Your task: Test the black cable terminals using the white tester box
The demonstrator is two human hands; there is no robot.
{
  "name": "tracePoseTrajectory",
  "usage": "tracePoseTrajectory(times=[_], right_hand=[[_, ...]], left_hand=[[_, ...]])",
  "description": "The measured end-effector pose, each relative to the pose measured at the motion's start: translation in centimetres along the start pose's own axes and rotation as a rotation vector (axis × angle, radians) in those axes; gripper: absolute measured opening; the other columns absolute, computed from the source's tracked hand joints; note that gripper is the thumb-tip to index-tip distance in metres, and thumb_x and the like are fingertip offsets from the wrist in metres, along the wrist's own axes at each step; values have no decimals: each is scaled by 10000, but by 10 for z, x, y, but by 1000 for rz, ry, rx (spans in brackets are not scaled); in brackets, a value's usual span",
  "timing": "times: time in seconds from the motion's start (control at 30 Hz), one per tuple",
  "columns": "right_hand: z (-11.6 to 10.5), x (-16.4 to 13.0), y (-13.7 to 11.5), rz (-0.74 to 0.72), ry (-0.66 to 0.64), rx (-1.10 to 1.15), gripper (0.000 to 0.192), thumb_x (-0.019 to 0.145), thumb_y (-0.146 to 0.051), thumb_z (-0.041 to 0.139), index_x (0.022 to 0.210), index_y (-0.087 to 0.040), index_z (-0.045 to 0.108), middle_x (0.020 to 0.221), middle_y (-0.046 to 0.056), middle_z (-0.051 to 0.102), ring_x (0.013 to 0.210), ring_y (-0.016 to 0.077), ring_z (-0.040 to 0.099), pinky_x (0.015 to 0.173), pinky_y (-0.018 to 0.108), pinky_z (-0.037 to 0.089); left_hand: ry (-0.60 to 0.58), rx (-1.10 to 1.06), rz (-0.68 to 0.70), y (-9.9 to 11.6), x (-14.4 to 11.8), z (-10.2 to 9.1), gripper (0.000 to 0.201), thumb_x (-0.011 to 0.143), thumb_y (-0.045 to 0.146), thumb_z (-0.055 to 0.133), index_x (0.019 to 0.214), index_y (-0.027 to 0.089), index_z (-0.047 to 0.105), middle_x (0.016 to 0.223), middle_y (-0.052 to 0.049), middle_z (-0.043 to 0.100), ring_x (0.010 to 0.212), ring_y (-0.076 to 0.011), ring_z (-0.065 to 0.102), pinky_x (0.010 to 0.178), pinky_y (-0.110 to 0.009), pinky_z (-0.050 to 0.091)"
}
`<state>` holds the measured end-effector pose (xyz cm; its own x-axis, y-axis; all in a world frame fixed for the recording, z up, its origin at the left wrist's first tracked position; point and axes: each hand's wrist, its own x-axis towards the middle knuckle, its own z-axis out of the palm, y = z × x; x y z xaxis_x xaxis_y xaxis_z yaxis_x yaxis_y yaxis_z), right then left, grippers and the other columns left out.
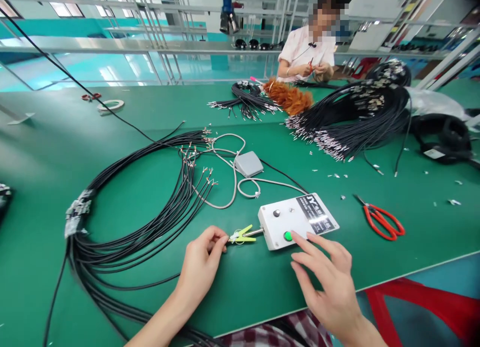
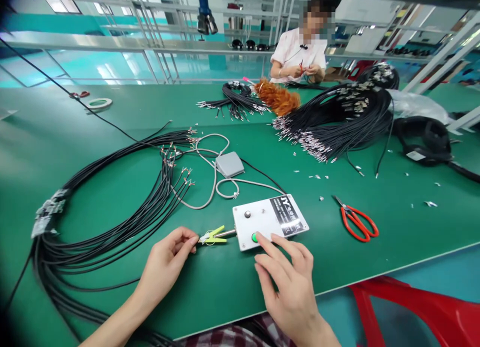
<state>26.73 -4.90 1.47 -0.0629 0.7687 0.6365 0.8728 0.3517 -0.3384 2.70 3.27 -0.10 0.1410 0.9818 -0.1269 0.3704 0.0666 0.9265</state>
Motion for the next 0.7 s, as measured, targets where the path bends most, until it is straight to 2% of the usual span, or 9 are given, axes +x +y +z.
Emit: tracePoseTrajectory(times=[0.13,0.3,0.47,0.57,0.7], right_hand=[[14,-6,-4,43,24,-17,47,909,-212,638,910,-255,655,1082,-5,758,1057,233,615,995,439,322],[15,-5,9,-65,32,-59,87,888,-167,652,907,-252,654,1049,-3,766,959,225,631,983,445,342],[11,-11,3,-150,47,-33,175,852,-119,647,983,-235,656,1047,48,764,1026,253,613,934,433,416],[15,-17,-7,-255,47,5,153,851,-113,614,931,-236,658,997,49,774,957,213,662,869,362,479],[28,-21,-10,-301,26,41,153,892,-126,540,872,-223,656,947,46,781,878,170,713,766,275,554]], left_hand=[[4,21,6,0,-2,-2,175,843,345,563,753,202,605,635,12,600,604,-172,567,586,-253,407],[54,30,28,-3,-7,-11,190,844,335,569,734,188,614,603,12,587,576,-159,555,560,-243,408],[136,-16,91,1,4,-33,200,825,347,573,743,166,593,577,-2,592,500,-140,537,471,-224,412],[302,-19,174,16,30,-57,193,815,348,575,872,164,563,649,0,584,517,-125,520,474,-215,413],[631,72,292,33,82,-92,220,900,340,442,1071,202,445,860,-17,550,656,-127,538,621,-243,471]])
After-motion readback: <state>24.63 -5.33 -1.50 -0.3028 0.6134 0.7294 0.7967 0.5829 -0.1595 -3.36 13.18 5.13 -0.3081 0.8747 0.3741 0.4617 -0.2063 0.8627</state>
